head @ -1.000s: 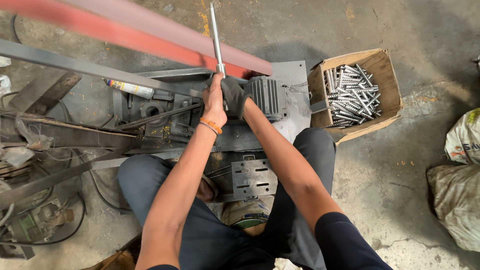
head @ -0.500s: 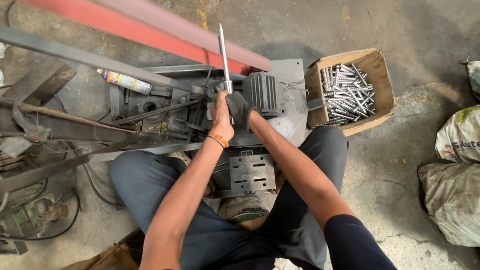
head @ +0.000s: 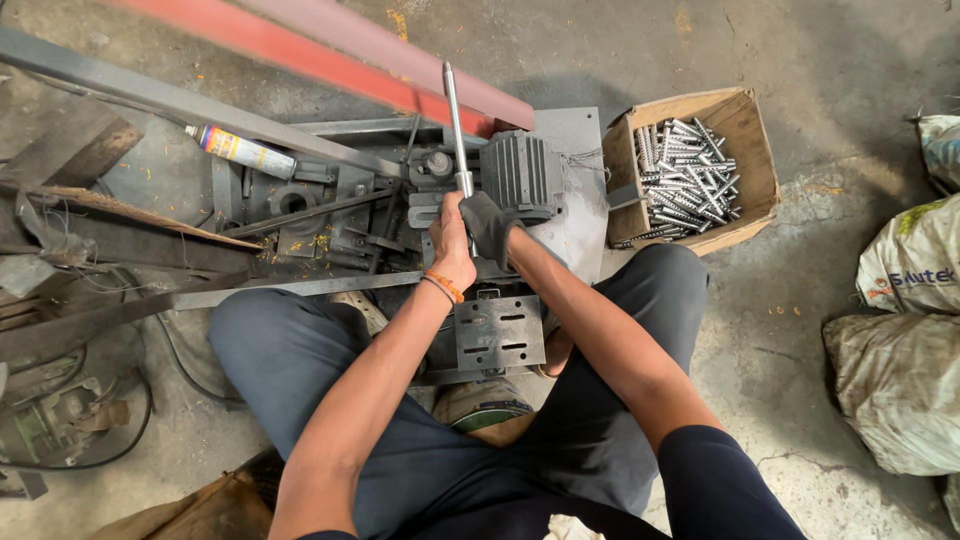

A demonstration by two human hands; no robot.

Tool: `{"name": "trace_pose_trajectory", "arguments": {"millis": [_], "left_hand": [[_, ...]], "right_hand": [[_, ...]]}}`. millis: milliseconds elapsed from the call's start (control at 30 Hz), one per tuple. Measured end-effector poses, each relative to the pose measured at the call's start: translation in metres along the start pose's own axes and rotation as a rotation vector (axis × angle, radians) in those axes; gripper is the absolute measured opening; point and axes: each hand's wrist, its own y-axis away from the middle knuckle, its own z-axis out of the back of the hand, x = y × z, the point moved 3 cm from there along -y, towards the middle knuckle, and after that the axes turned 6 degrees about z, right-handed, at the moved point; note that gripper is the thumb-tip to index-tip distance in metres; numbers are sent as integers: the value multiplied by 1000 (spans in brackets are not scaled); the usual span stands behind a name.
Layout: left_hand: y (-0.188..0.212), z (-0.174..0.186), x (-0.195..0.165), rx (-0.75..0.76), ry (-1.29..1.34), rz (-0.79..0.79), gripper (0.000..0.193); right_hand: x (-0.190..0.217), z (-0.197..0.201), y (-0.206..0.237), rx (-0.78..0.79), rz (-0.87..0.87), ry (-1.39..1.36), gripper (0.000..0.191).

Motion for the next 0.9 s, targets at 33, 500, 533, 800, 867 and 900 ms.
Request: {"name": "trace_pose_trajectory", "arguments": {"millis": [33,500,533,800,867,900], "left_hand": [[1,0,0,-1,-8,2,43],[41,-30,-65,382,-162,-644,40],[53,-31,-76,374,-191,-790,42],[145,-19,-133,-421,-1160,-2177,39],[146,-19,-134,-445,-1258,-2193,35],[146,-19,-135,-457,-1308,-2199,33]], "right_hand": [[3,0,-1,39,45,111,11],[60,82,19,-602,133,-39,19],[66,91,29,-656,116,-53,19],[123,125,89,-569,-81,666,24],[126,124,97,-550,-73,781,24],[125,124,101,-548,-48,823,23]]}}
